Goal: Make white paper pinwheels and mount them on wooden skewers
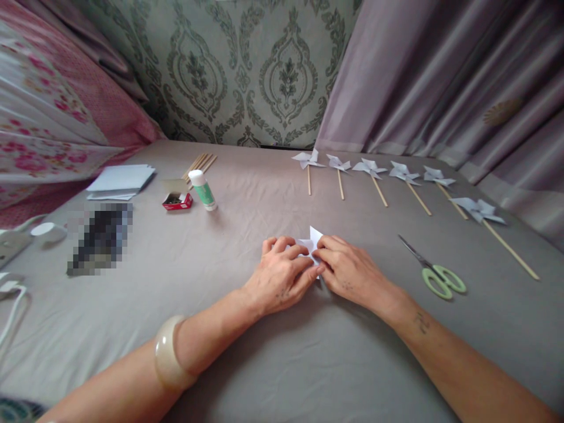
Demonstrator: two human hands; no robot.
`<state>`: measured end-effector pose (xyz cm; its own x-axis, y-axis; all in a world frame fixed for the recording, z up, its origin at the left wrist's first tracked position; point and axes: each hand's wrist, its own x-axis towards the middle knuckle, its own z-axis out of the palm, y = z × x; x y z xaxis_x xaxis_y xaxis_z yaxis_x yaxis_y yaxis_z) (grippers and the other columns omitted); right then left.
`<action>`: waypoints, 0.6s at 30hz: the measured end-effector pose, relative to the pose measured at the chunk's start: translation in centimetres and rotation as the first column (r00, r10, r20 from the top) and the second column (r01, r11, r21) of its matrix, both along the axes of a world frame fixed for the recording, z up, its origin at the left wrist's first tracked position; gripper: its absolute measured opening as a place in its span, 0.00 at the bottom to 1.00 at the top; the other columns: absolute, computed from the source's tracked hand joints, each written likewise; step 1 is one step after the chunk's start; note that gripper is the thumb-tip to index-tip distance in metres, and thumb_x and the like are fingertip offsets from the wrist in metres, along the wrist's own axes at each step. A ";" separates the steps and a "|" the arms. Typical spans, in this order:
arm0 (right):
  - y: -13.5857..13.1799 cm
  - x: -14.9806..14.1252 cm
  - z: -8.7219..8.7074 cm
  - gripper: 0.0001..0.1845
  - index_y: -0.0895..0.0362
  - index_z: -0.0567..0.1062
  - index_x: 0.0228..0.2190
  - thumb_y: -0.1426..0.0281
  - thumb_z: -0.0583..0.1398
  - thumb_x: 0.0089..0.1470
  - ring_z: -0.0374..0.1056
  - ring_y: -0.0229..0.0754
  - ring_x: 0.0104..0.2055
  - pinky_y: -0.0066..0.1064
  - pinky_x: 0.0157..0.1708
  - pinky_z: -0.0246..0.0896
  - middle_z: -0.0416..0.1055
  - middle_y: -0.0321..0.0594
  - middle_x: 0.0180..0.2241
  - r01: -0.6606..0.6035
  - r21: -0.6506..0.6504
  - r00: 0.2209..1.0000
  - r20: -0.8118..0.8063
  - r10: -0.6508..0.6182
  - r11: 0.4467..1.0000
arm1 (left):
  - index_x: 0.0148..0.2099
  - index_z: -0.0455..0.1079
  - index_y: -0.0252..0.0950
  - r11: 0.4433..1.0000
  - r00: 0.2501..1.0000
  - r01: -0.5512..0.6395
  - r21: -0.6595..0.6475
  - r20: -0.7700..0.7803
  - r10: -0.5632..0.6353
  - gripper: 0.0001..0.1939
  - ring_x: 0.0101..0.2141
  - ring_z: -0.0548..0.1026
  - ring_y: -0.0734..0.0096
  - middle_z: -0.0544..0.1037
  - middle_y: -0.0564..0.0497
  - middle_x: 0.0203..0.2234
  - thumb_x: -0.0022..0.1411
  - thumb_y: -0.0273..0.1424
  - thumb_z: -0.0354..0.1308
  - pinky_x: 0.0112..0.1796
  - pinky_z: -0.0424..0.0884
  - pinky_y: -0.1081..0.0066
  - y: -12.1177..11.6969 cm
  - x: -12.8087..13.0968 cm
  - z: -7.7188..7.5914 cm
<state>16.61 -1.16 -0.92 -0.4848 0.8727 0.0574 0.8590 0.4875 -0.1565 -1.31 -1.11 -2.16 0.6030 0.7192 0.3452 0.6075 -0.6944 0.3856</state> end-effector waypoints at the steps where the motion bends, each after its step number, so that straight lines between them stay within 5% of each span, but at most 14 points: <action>1: 0.1 0.0 0.2 0.11 0.59 0.76 0.32 0.76 0.53 0.57 0.66 0.44 0.42 0.32 0.38 0.57 0.70 0.44 0.37 -0.009 -0.010 1.000 0.018 0.009 1.000 | 0.39 0.76 0.39 1.000 0.998 -0.029 -0.003 0.048 0.029 0.18 0.45 0.69 0.63 0.79 0.50 0.41 0.69 0.39 0.45 0.46 0.55 0.59 0.1 -0.1 0.1; 8: 0.4 -0.1 1.1 0.14 0.58 0.77 0.32 0.76 0.51 0.57 0.67 0.41 0.40 0.30 0.35 0.54 0.70 0.43 0.37 -0.024 -0.065 0.996 0.089 0.030 0.998 | 0.33 0.76 0.37 0.947 0.894 -0.290 -0.136 0.316 0.319 0.23 0.37 0.72 0.68 0.80 0.51 0.31 0.70 0.38 0.42 0.44 0.57 0.63 1.1 -0.8 0.5; 18: 1.0 -0.5 1.6 0.16 0.56 0.79 0.35 0.75 0.52 0.55 0.68 0.43 0.44 0.28 0.38 0.56 0.73 0.43 0.40 0.042 -0.109 0.996 0.083 -0.033 0.993 | 0.32 0.77 0.38 0.889 0.815 -0.361 -0.281 0.370 0.447 0.27 0.40 0.74 0.62 0.81 0.49 0.30 0.68 0.44 0.40 0.46 0.62 0.62 2.7 -1.3 0.1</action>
